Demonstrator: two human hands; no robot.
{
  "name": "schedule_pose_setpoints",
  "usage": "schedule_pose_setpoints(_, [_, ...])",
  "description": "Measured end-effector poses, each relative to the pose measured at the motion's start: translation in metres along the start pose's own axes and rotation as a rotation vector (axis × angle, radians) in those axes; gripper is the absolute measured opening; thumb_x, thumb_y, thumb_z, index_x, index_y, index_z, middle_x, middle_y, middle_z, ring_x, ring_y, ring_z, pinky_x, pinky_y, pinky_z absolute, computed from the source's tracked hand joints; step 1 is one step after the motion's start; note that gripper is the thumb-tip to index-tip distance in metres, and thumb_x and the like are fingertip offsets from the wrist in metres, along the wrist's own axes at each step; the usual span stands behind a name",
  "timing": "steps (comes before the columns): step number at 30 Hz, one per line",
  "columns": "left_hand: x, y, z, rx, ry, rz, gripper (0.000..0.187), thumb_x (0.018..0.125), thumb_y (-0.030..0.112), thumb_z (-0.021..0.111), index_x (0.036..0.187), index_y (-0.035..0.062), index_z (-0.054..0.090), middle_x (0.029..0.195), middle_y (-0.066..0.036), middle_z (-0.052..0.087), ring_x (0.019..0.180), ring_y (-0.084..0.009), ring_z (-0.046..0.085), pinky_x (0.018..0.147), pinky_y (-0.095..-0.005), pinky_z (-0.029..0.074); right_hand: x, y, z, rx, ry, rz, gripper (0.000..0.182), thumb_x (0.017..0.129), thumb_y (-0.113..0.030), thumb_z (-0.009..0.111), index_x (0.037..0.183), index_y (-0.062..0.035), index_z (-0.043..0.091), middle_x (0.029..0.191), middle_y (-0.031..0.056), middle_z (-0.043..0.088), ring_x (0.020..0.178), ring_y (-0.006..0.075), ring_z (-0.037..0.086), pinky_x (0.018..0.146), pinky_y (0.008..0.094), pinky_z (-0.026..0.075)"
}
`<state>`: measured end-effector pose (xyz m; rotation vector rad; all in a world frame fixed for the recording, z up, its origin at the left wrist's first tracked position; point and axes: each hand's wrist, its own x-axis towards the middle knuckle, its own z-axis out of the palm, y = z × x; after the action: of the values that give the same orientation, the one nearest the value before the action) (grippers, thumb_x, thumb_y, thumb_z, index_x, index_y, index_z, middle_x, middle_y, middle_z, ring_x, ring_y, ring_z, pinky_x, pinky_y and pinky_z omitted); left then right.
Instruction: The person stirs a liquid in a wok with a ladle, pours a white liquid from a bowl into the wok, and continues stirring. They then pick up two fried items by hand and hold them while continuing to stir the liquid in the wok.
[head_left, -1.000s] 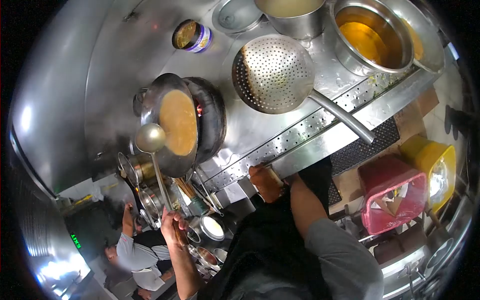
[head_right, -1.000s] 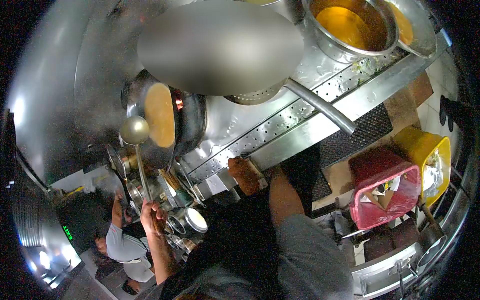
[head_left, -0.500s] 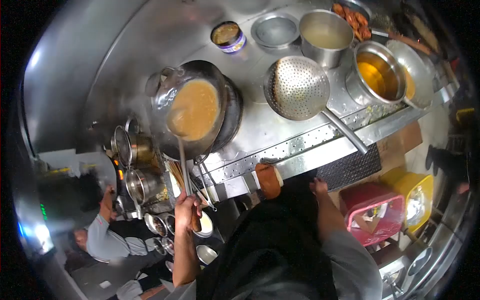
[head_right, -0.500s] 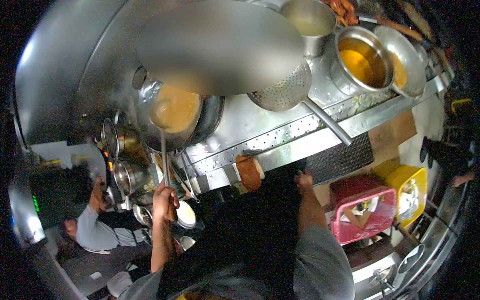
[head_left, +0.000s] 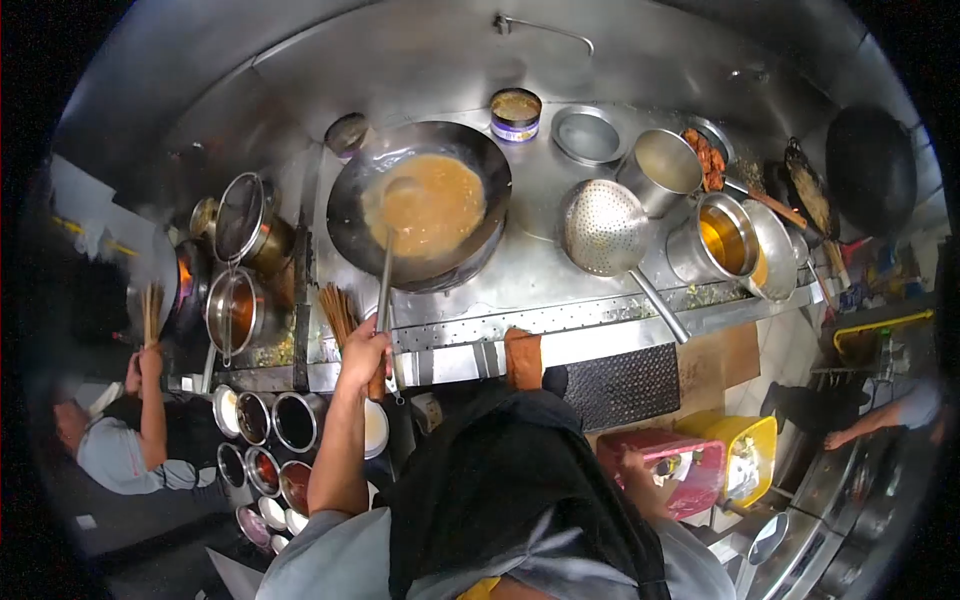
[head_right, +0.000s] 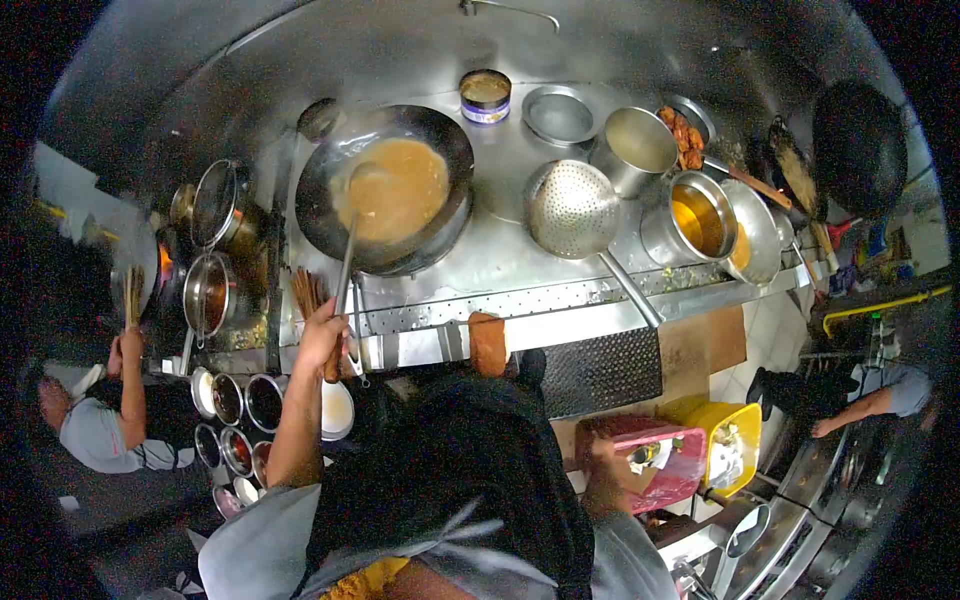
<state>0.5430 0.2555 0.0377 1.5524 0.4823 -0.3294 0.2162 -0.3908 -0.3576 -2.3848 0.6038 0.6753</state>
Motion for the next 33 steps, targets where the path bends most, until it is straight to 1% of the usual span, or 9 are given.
schedule_pose_setpoints(1, [0.000, 0.001, -0.002, 0.029, -0.008, 0.002, 0.046, 0.085, 0.006, 0.050, 0.131, 0.0026, 0.047, 0.064, -0.002, 0.052, 0.041, -0.0148, 0.049, 0.037, -0.0278, 0.041, -0.003, -0.017, 0.005, 0.687, -0.230, 0.474, 0.031, 0.094, -0.031, 0.045, 0.100, -0.0067, 0.064, 0.092, 0.0148, 0.067, 0.086, 0.0280, 0.063, 0.074, 0.0422, 0.051])
schedule_pose_setpoints(4, [0.017, 0.011, -0.007, 0.271, 0.119, 0.097, 0.048, 0.084, 0.007, 0.050, 0.132, 0.0027, 0.047, 0.064, -0.008, 0.056, 0.043, -0.0183, 0.052, 0.040, -0.0321, 0.044, -0.023, -0.056, 0.016, 0.449, -0.049, 0.281, 0.027, 0.091, -0.028, 0.048, 0.098, -0.0094, 0.067, 0.086, 0.0123, 0.068, 0.080, 0.0265, 0.064, 0.071, 0.0414, 0.051])
schedule_pose_setpoints(7, [0.045, 0.016, -0.036, 0.728, 0.291, 0.326, 0.052, 0.082, 0.010, 0.050, 0.133, 0.0021, 0.045, 0.076, -0.025, 0.062, 0.065, -0.0366, 0.062, 0.065, -0.0448, 0.051, -0.040, -0.094, 0.016, 0.098, 0.196, -0.021, 0.023, 0.086, -0.024, 0.053, 0.094, -0.0134, 0.072, 0.078, 0.0084, 0.068, 0.071, 0.0243, 0.065, 0.066, 0.0401, 0.052])
schedule_pose_setpoints(10, [0.036, 0.009, -0.054, 0.994, 0.419, 0.394, 0.052, 0.082, 0.012, 0.051, 0.133, 0.0033, 0.046, 0.079, -0.026, 0.063, 0.073, -0.0401, 0.063, 0.070, -0.0468, 0.050, -0.065, -0.166, -0.032, 0.172, 0.185, 0.164, 0.026, 0.087, -0.026, 0.053, 0.101, -0.0111, 0.070, 0.083, 0.0114, 0.069, 0.074, 0.0276, 0.066, 0.070, 0.0408, 0.052])
schedule_pose_setpoints(14, [0.003, -0.035, -0.044, 0.642, 0.259, 0.322, 0.057, 0.082, 0.010, 0.052, 0.137, -0.0012, 0.040, 0.072, -0.019, 0.064, 0.062, -0.0337, 0.063, 0.060, -0.0445, 0.051, -0.065, -0.174, -0.052, 0.367, 0.030, 0.219, 0.030, 0.090, -0.029, 0.052, 0.108, -0.0111, 0.068, 0.083, 0.0112, 0.069, 0.075, 0.0264, 0.066, 0.069, 0.0394, 0.052])
schedule_pose_setpoints(17, [-0.040, -0.002, -0.015, 0.081, 0.033, 0.013, 0.054, 0.088, 0.005, 0.048, 0.141, 0.0015, 0.036, 0.066, -0.004, 0.054, 0.040, -0.0135, 0.048, 0.037, -0.0290, 0.040, -0.048, -0.161, -0.045, 0.161, 0.026, -0.019, 0.029, 0.089, -0.031, 0.052, 0.100, -0.0101, 0.068, 0.080, 0.0093, 0.069, 0.074, 0.0242, 0.067, 0.068, 0.0397, 0.052])
schedule_pose_setpoints(26, [0.075, 0.001, -0.063, 0.754, 0.232, 0.359, 0.056, 0.086, 0.013, 0.052, 0.139, 0.0018, 0.038, 0.074, -0.018, 0.063, 0.050, -0.0226, 0.059, 0.048, -0.0362, 0.049, -0.016, -0.184, -0.055, -0.279, -0.003, -0.266, 0.033, 0.073, -0.035, 0.063, 0.094, -0.0102, 0.063, 0.092, 0.0126, 0.065, 0.077, 0.0331, 0.064, 0.066, 0.0435, 0.052])
schedule_pose_setpoints(30, [0.056, 0.013, -0.038, 0.161, -0.082, -0.091, 0.031, 0.090, 0.017, 0.053, 0.120, 0.0116, 0.052, 0.066, -0.003, 0.055, 0.042, -0.0152, 0.049, 0.037, -0.0298, 0.042, -0.005, -0.156, -0.043, -0.046, 0.093, -0.326, 0.033, 0.073, -0.034, 0.063, 0.095, -0.0091, 0.061, 0.088, 0.0147, 0.065, 0.076, 0.0346, 0.064, 0.064, 0.0453, 0.052])
schedule_pose_setpoints(33, [0.037, 0.000, -0.017, -0.649, -0.319, -0.269, 0.022, 0.094, 0.017, 0.051, 0.115, 0.0175, 0.054, 0.066, 0.003, 0.050, 0.044, -0.0094, 0.045, 0.036, -0.0247, 0.035, -0.033, -0.191, -0.058, 0.367, -0.072, 0.132, 0.037, 0.074, -0.032, 0.062, 0.103, -0.0093, 0.060, 0.091, 0.0166, 0.066, 0.079, 0.0366, 0.063, 0.065, 0.0462, 0.052])
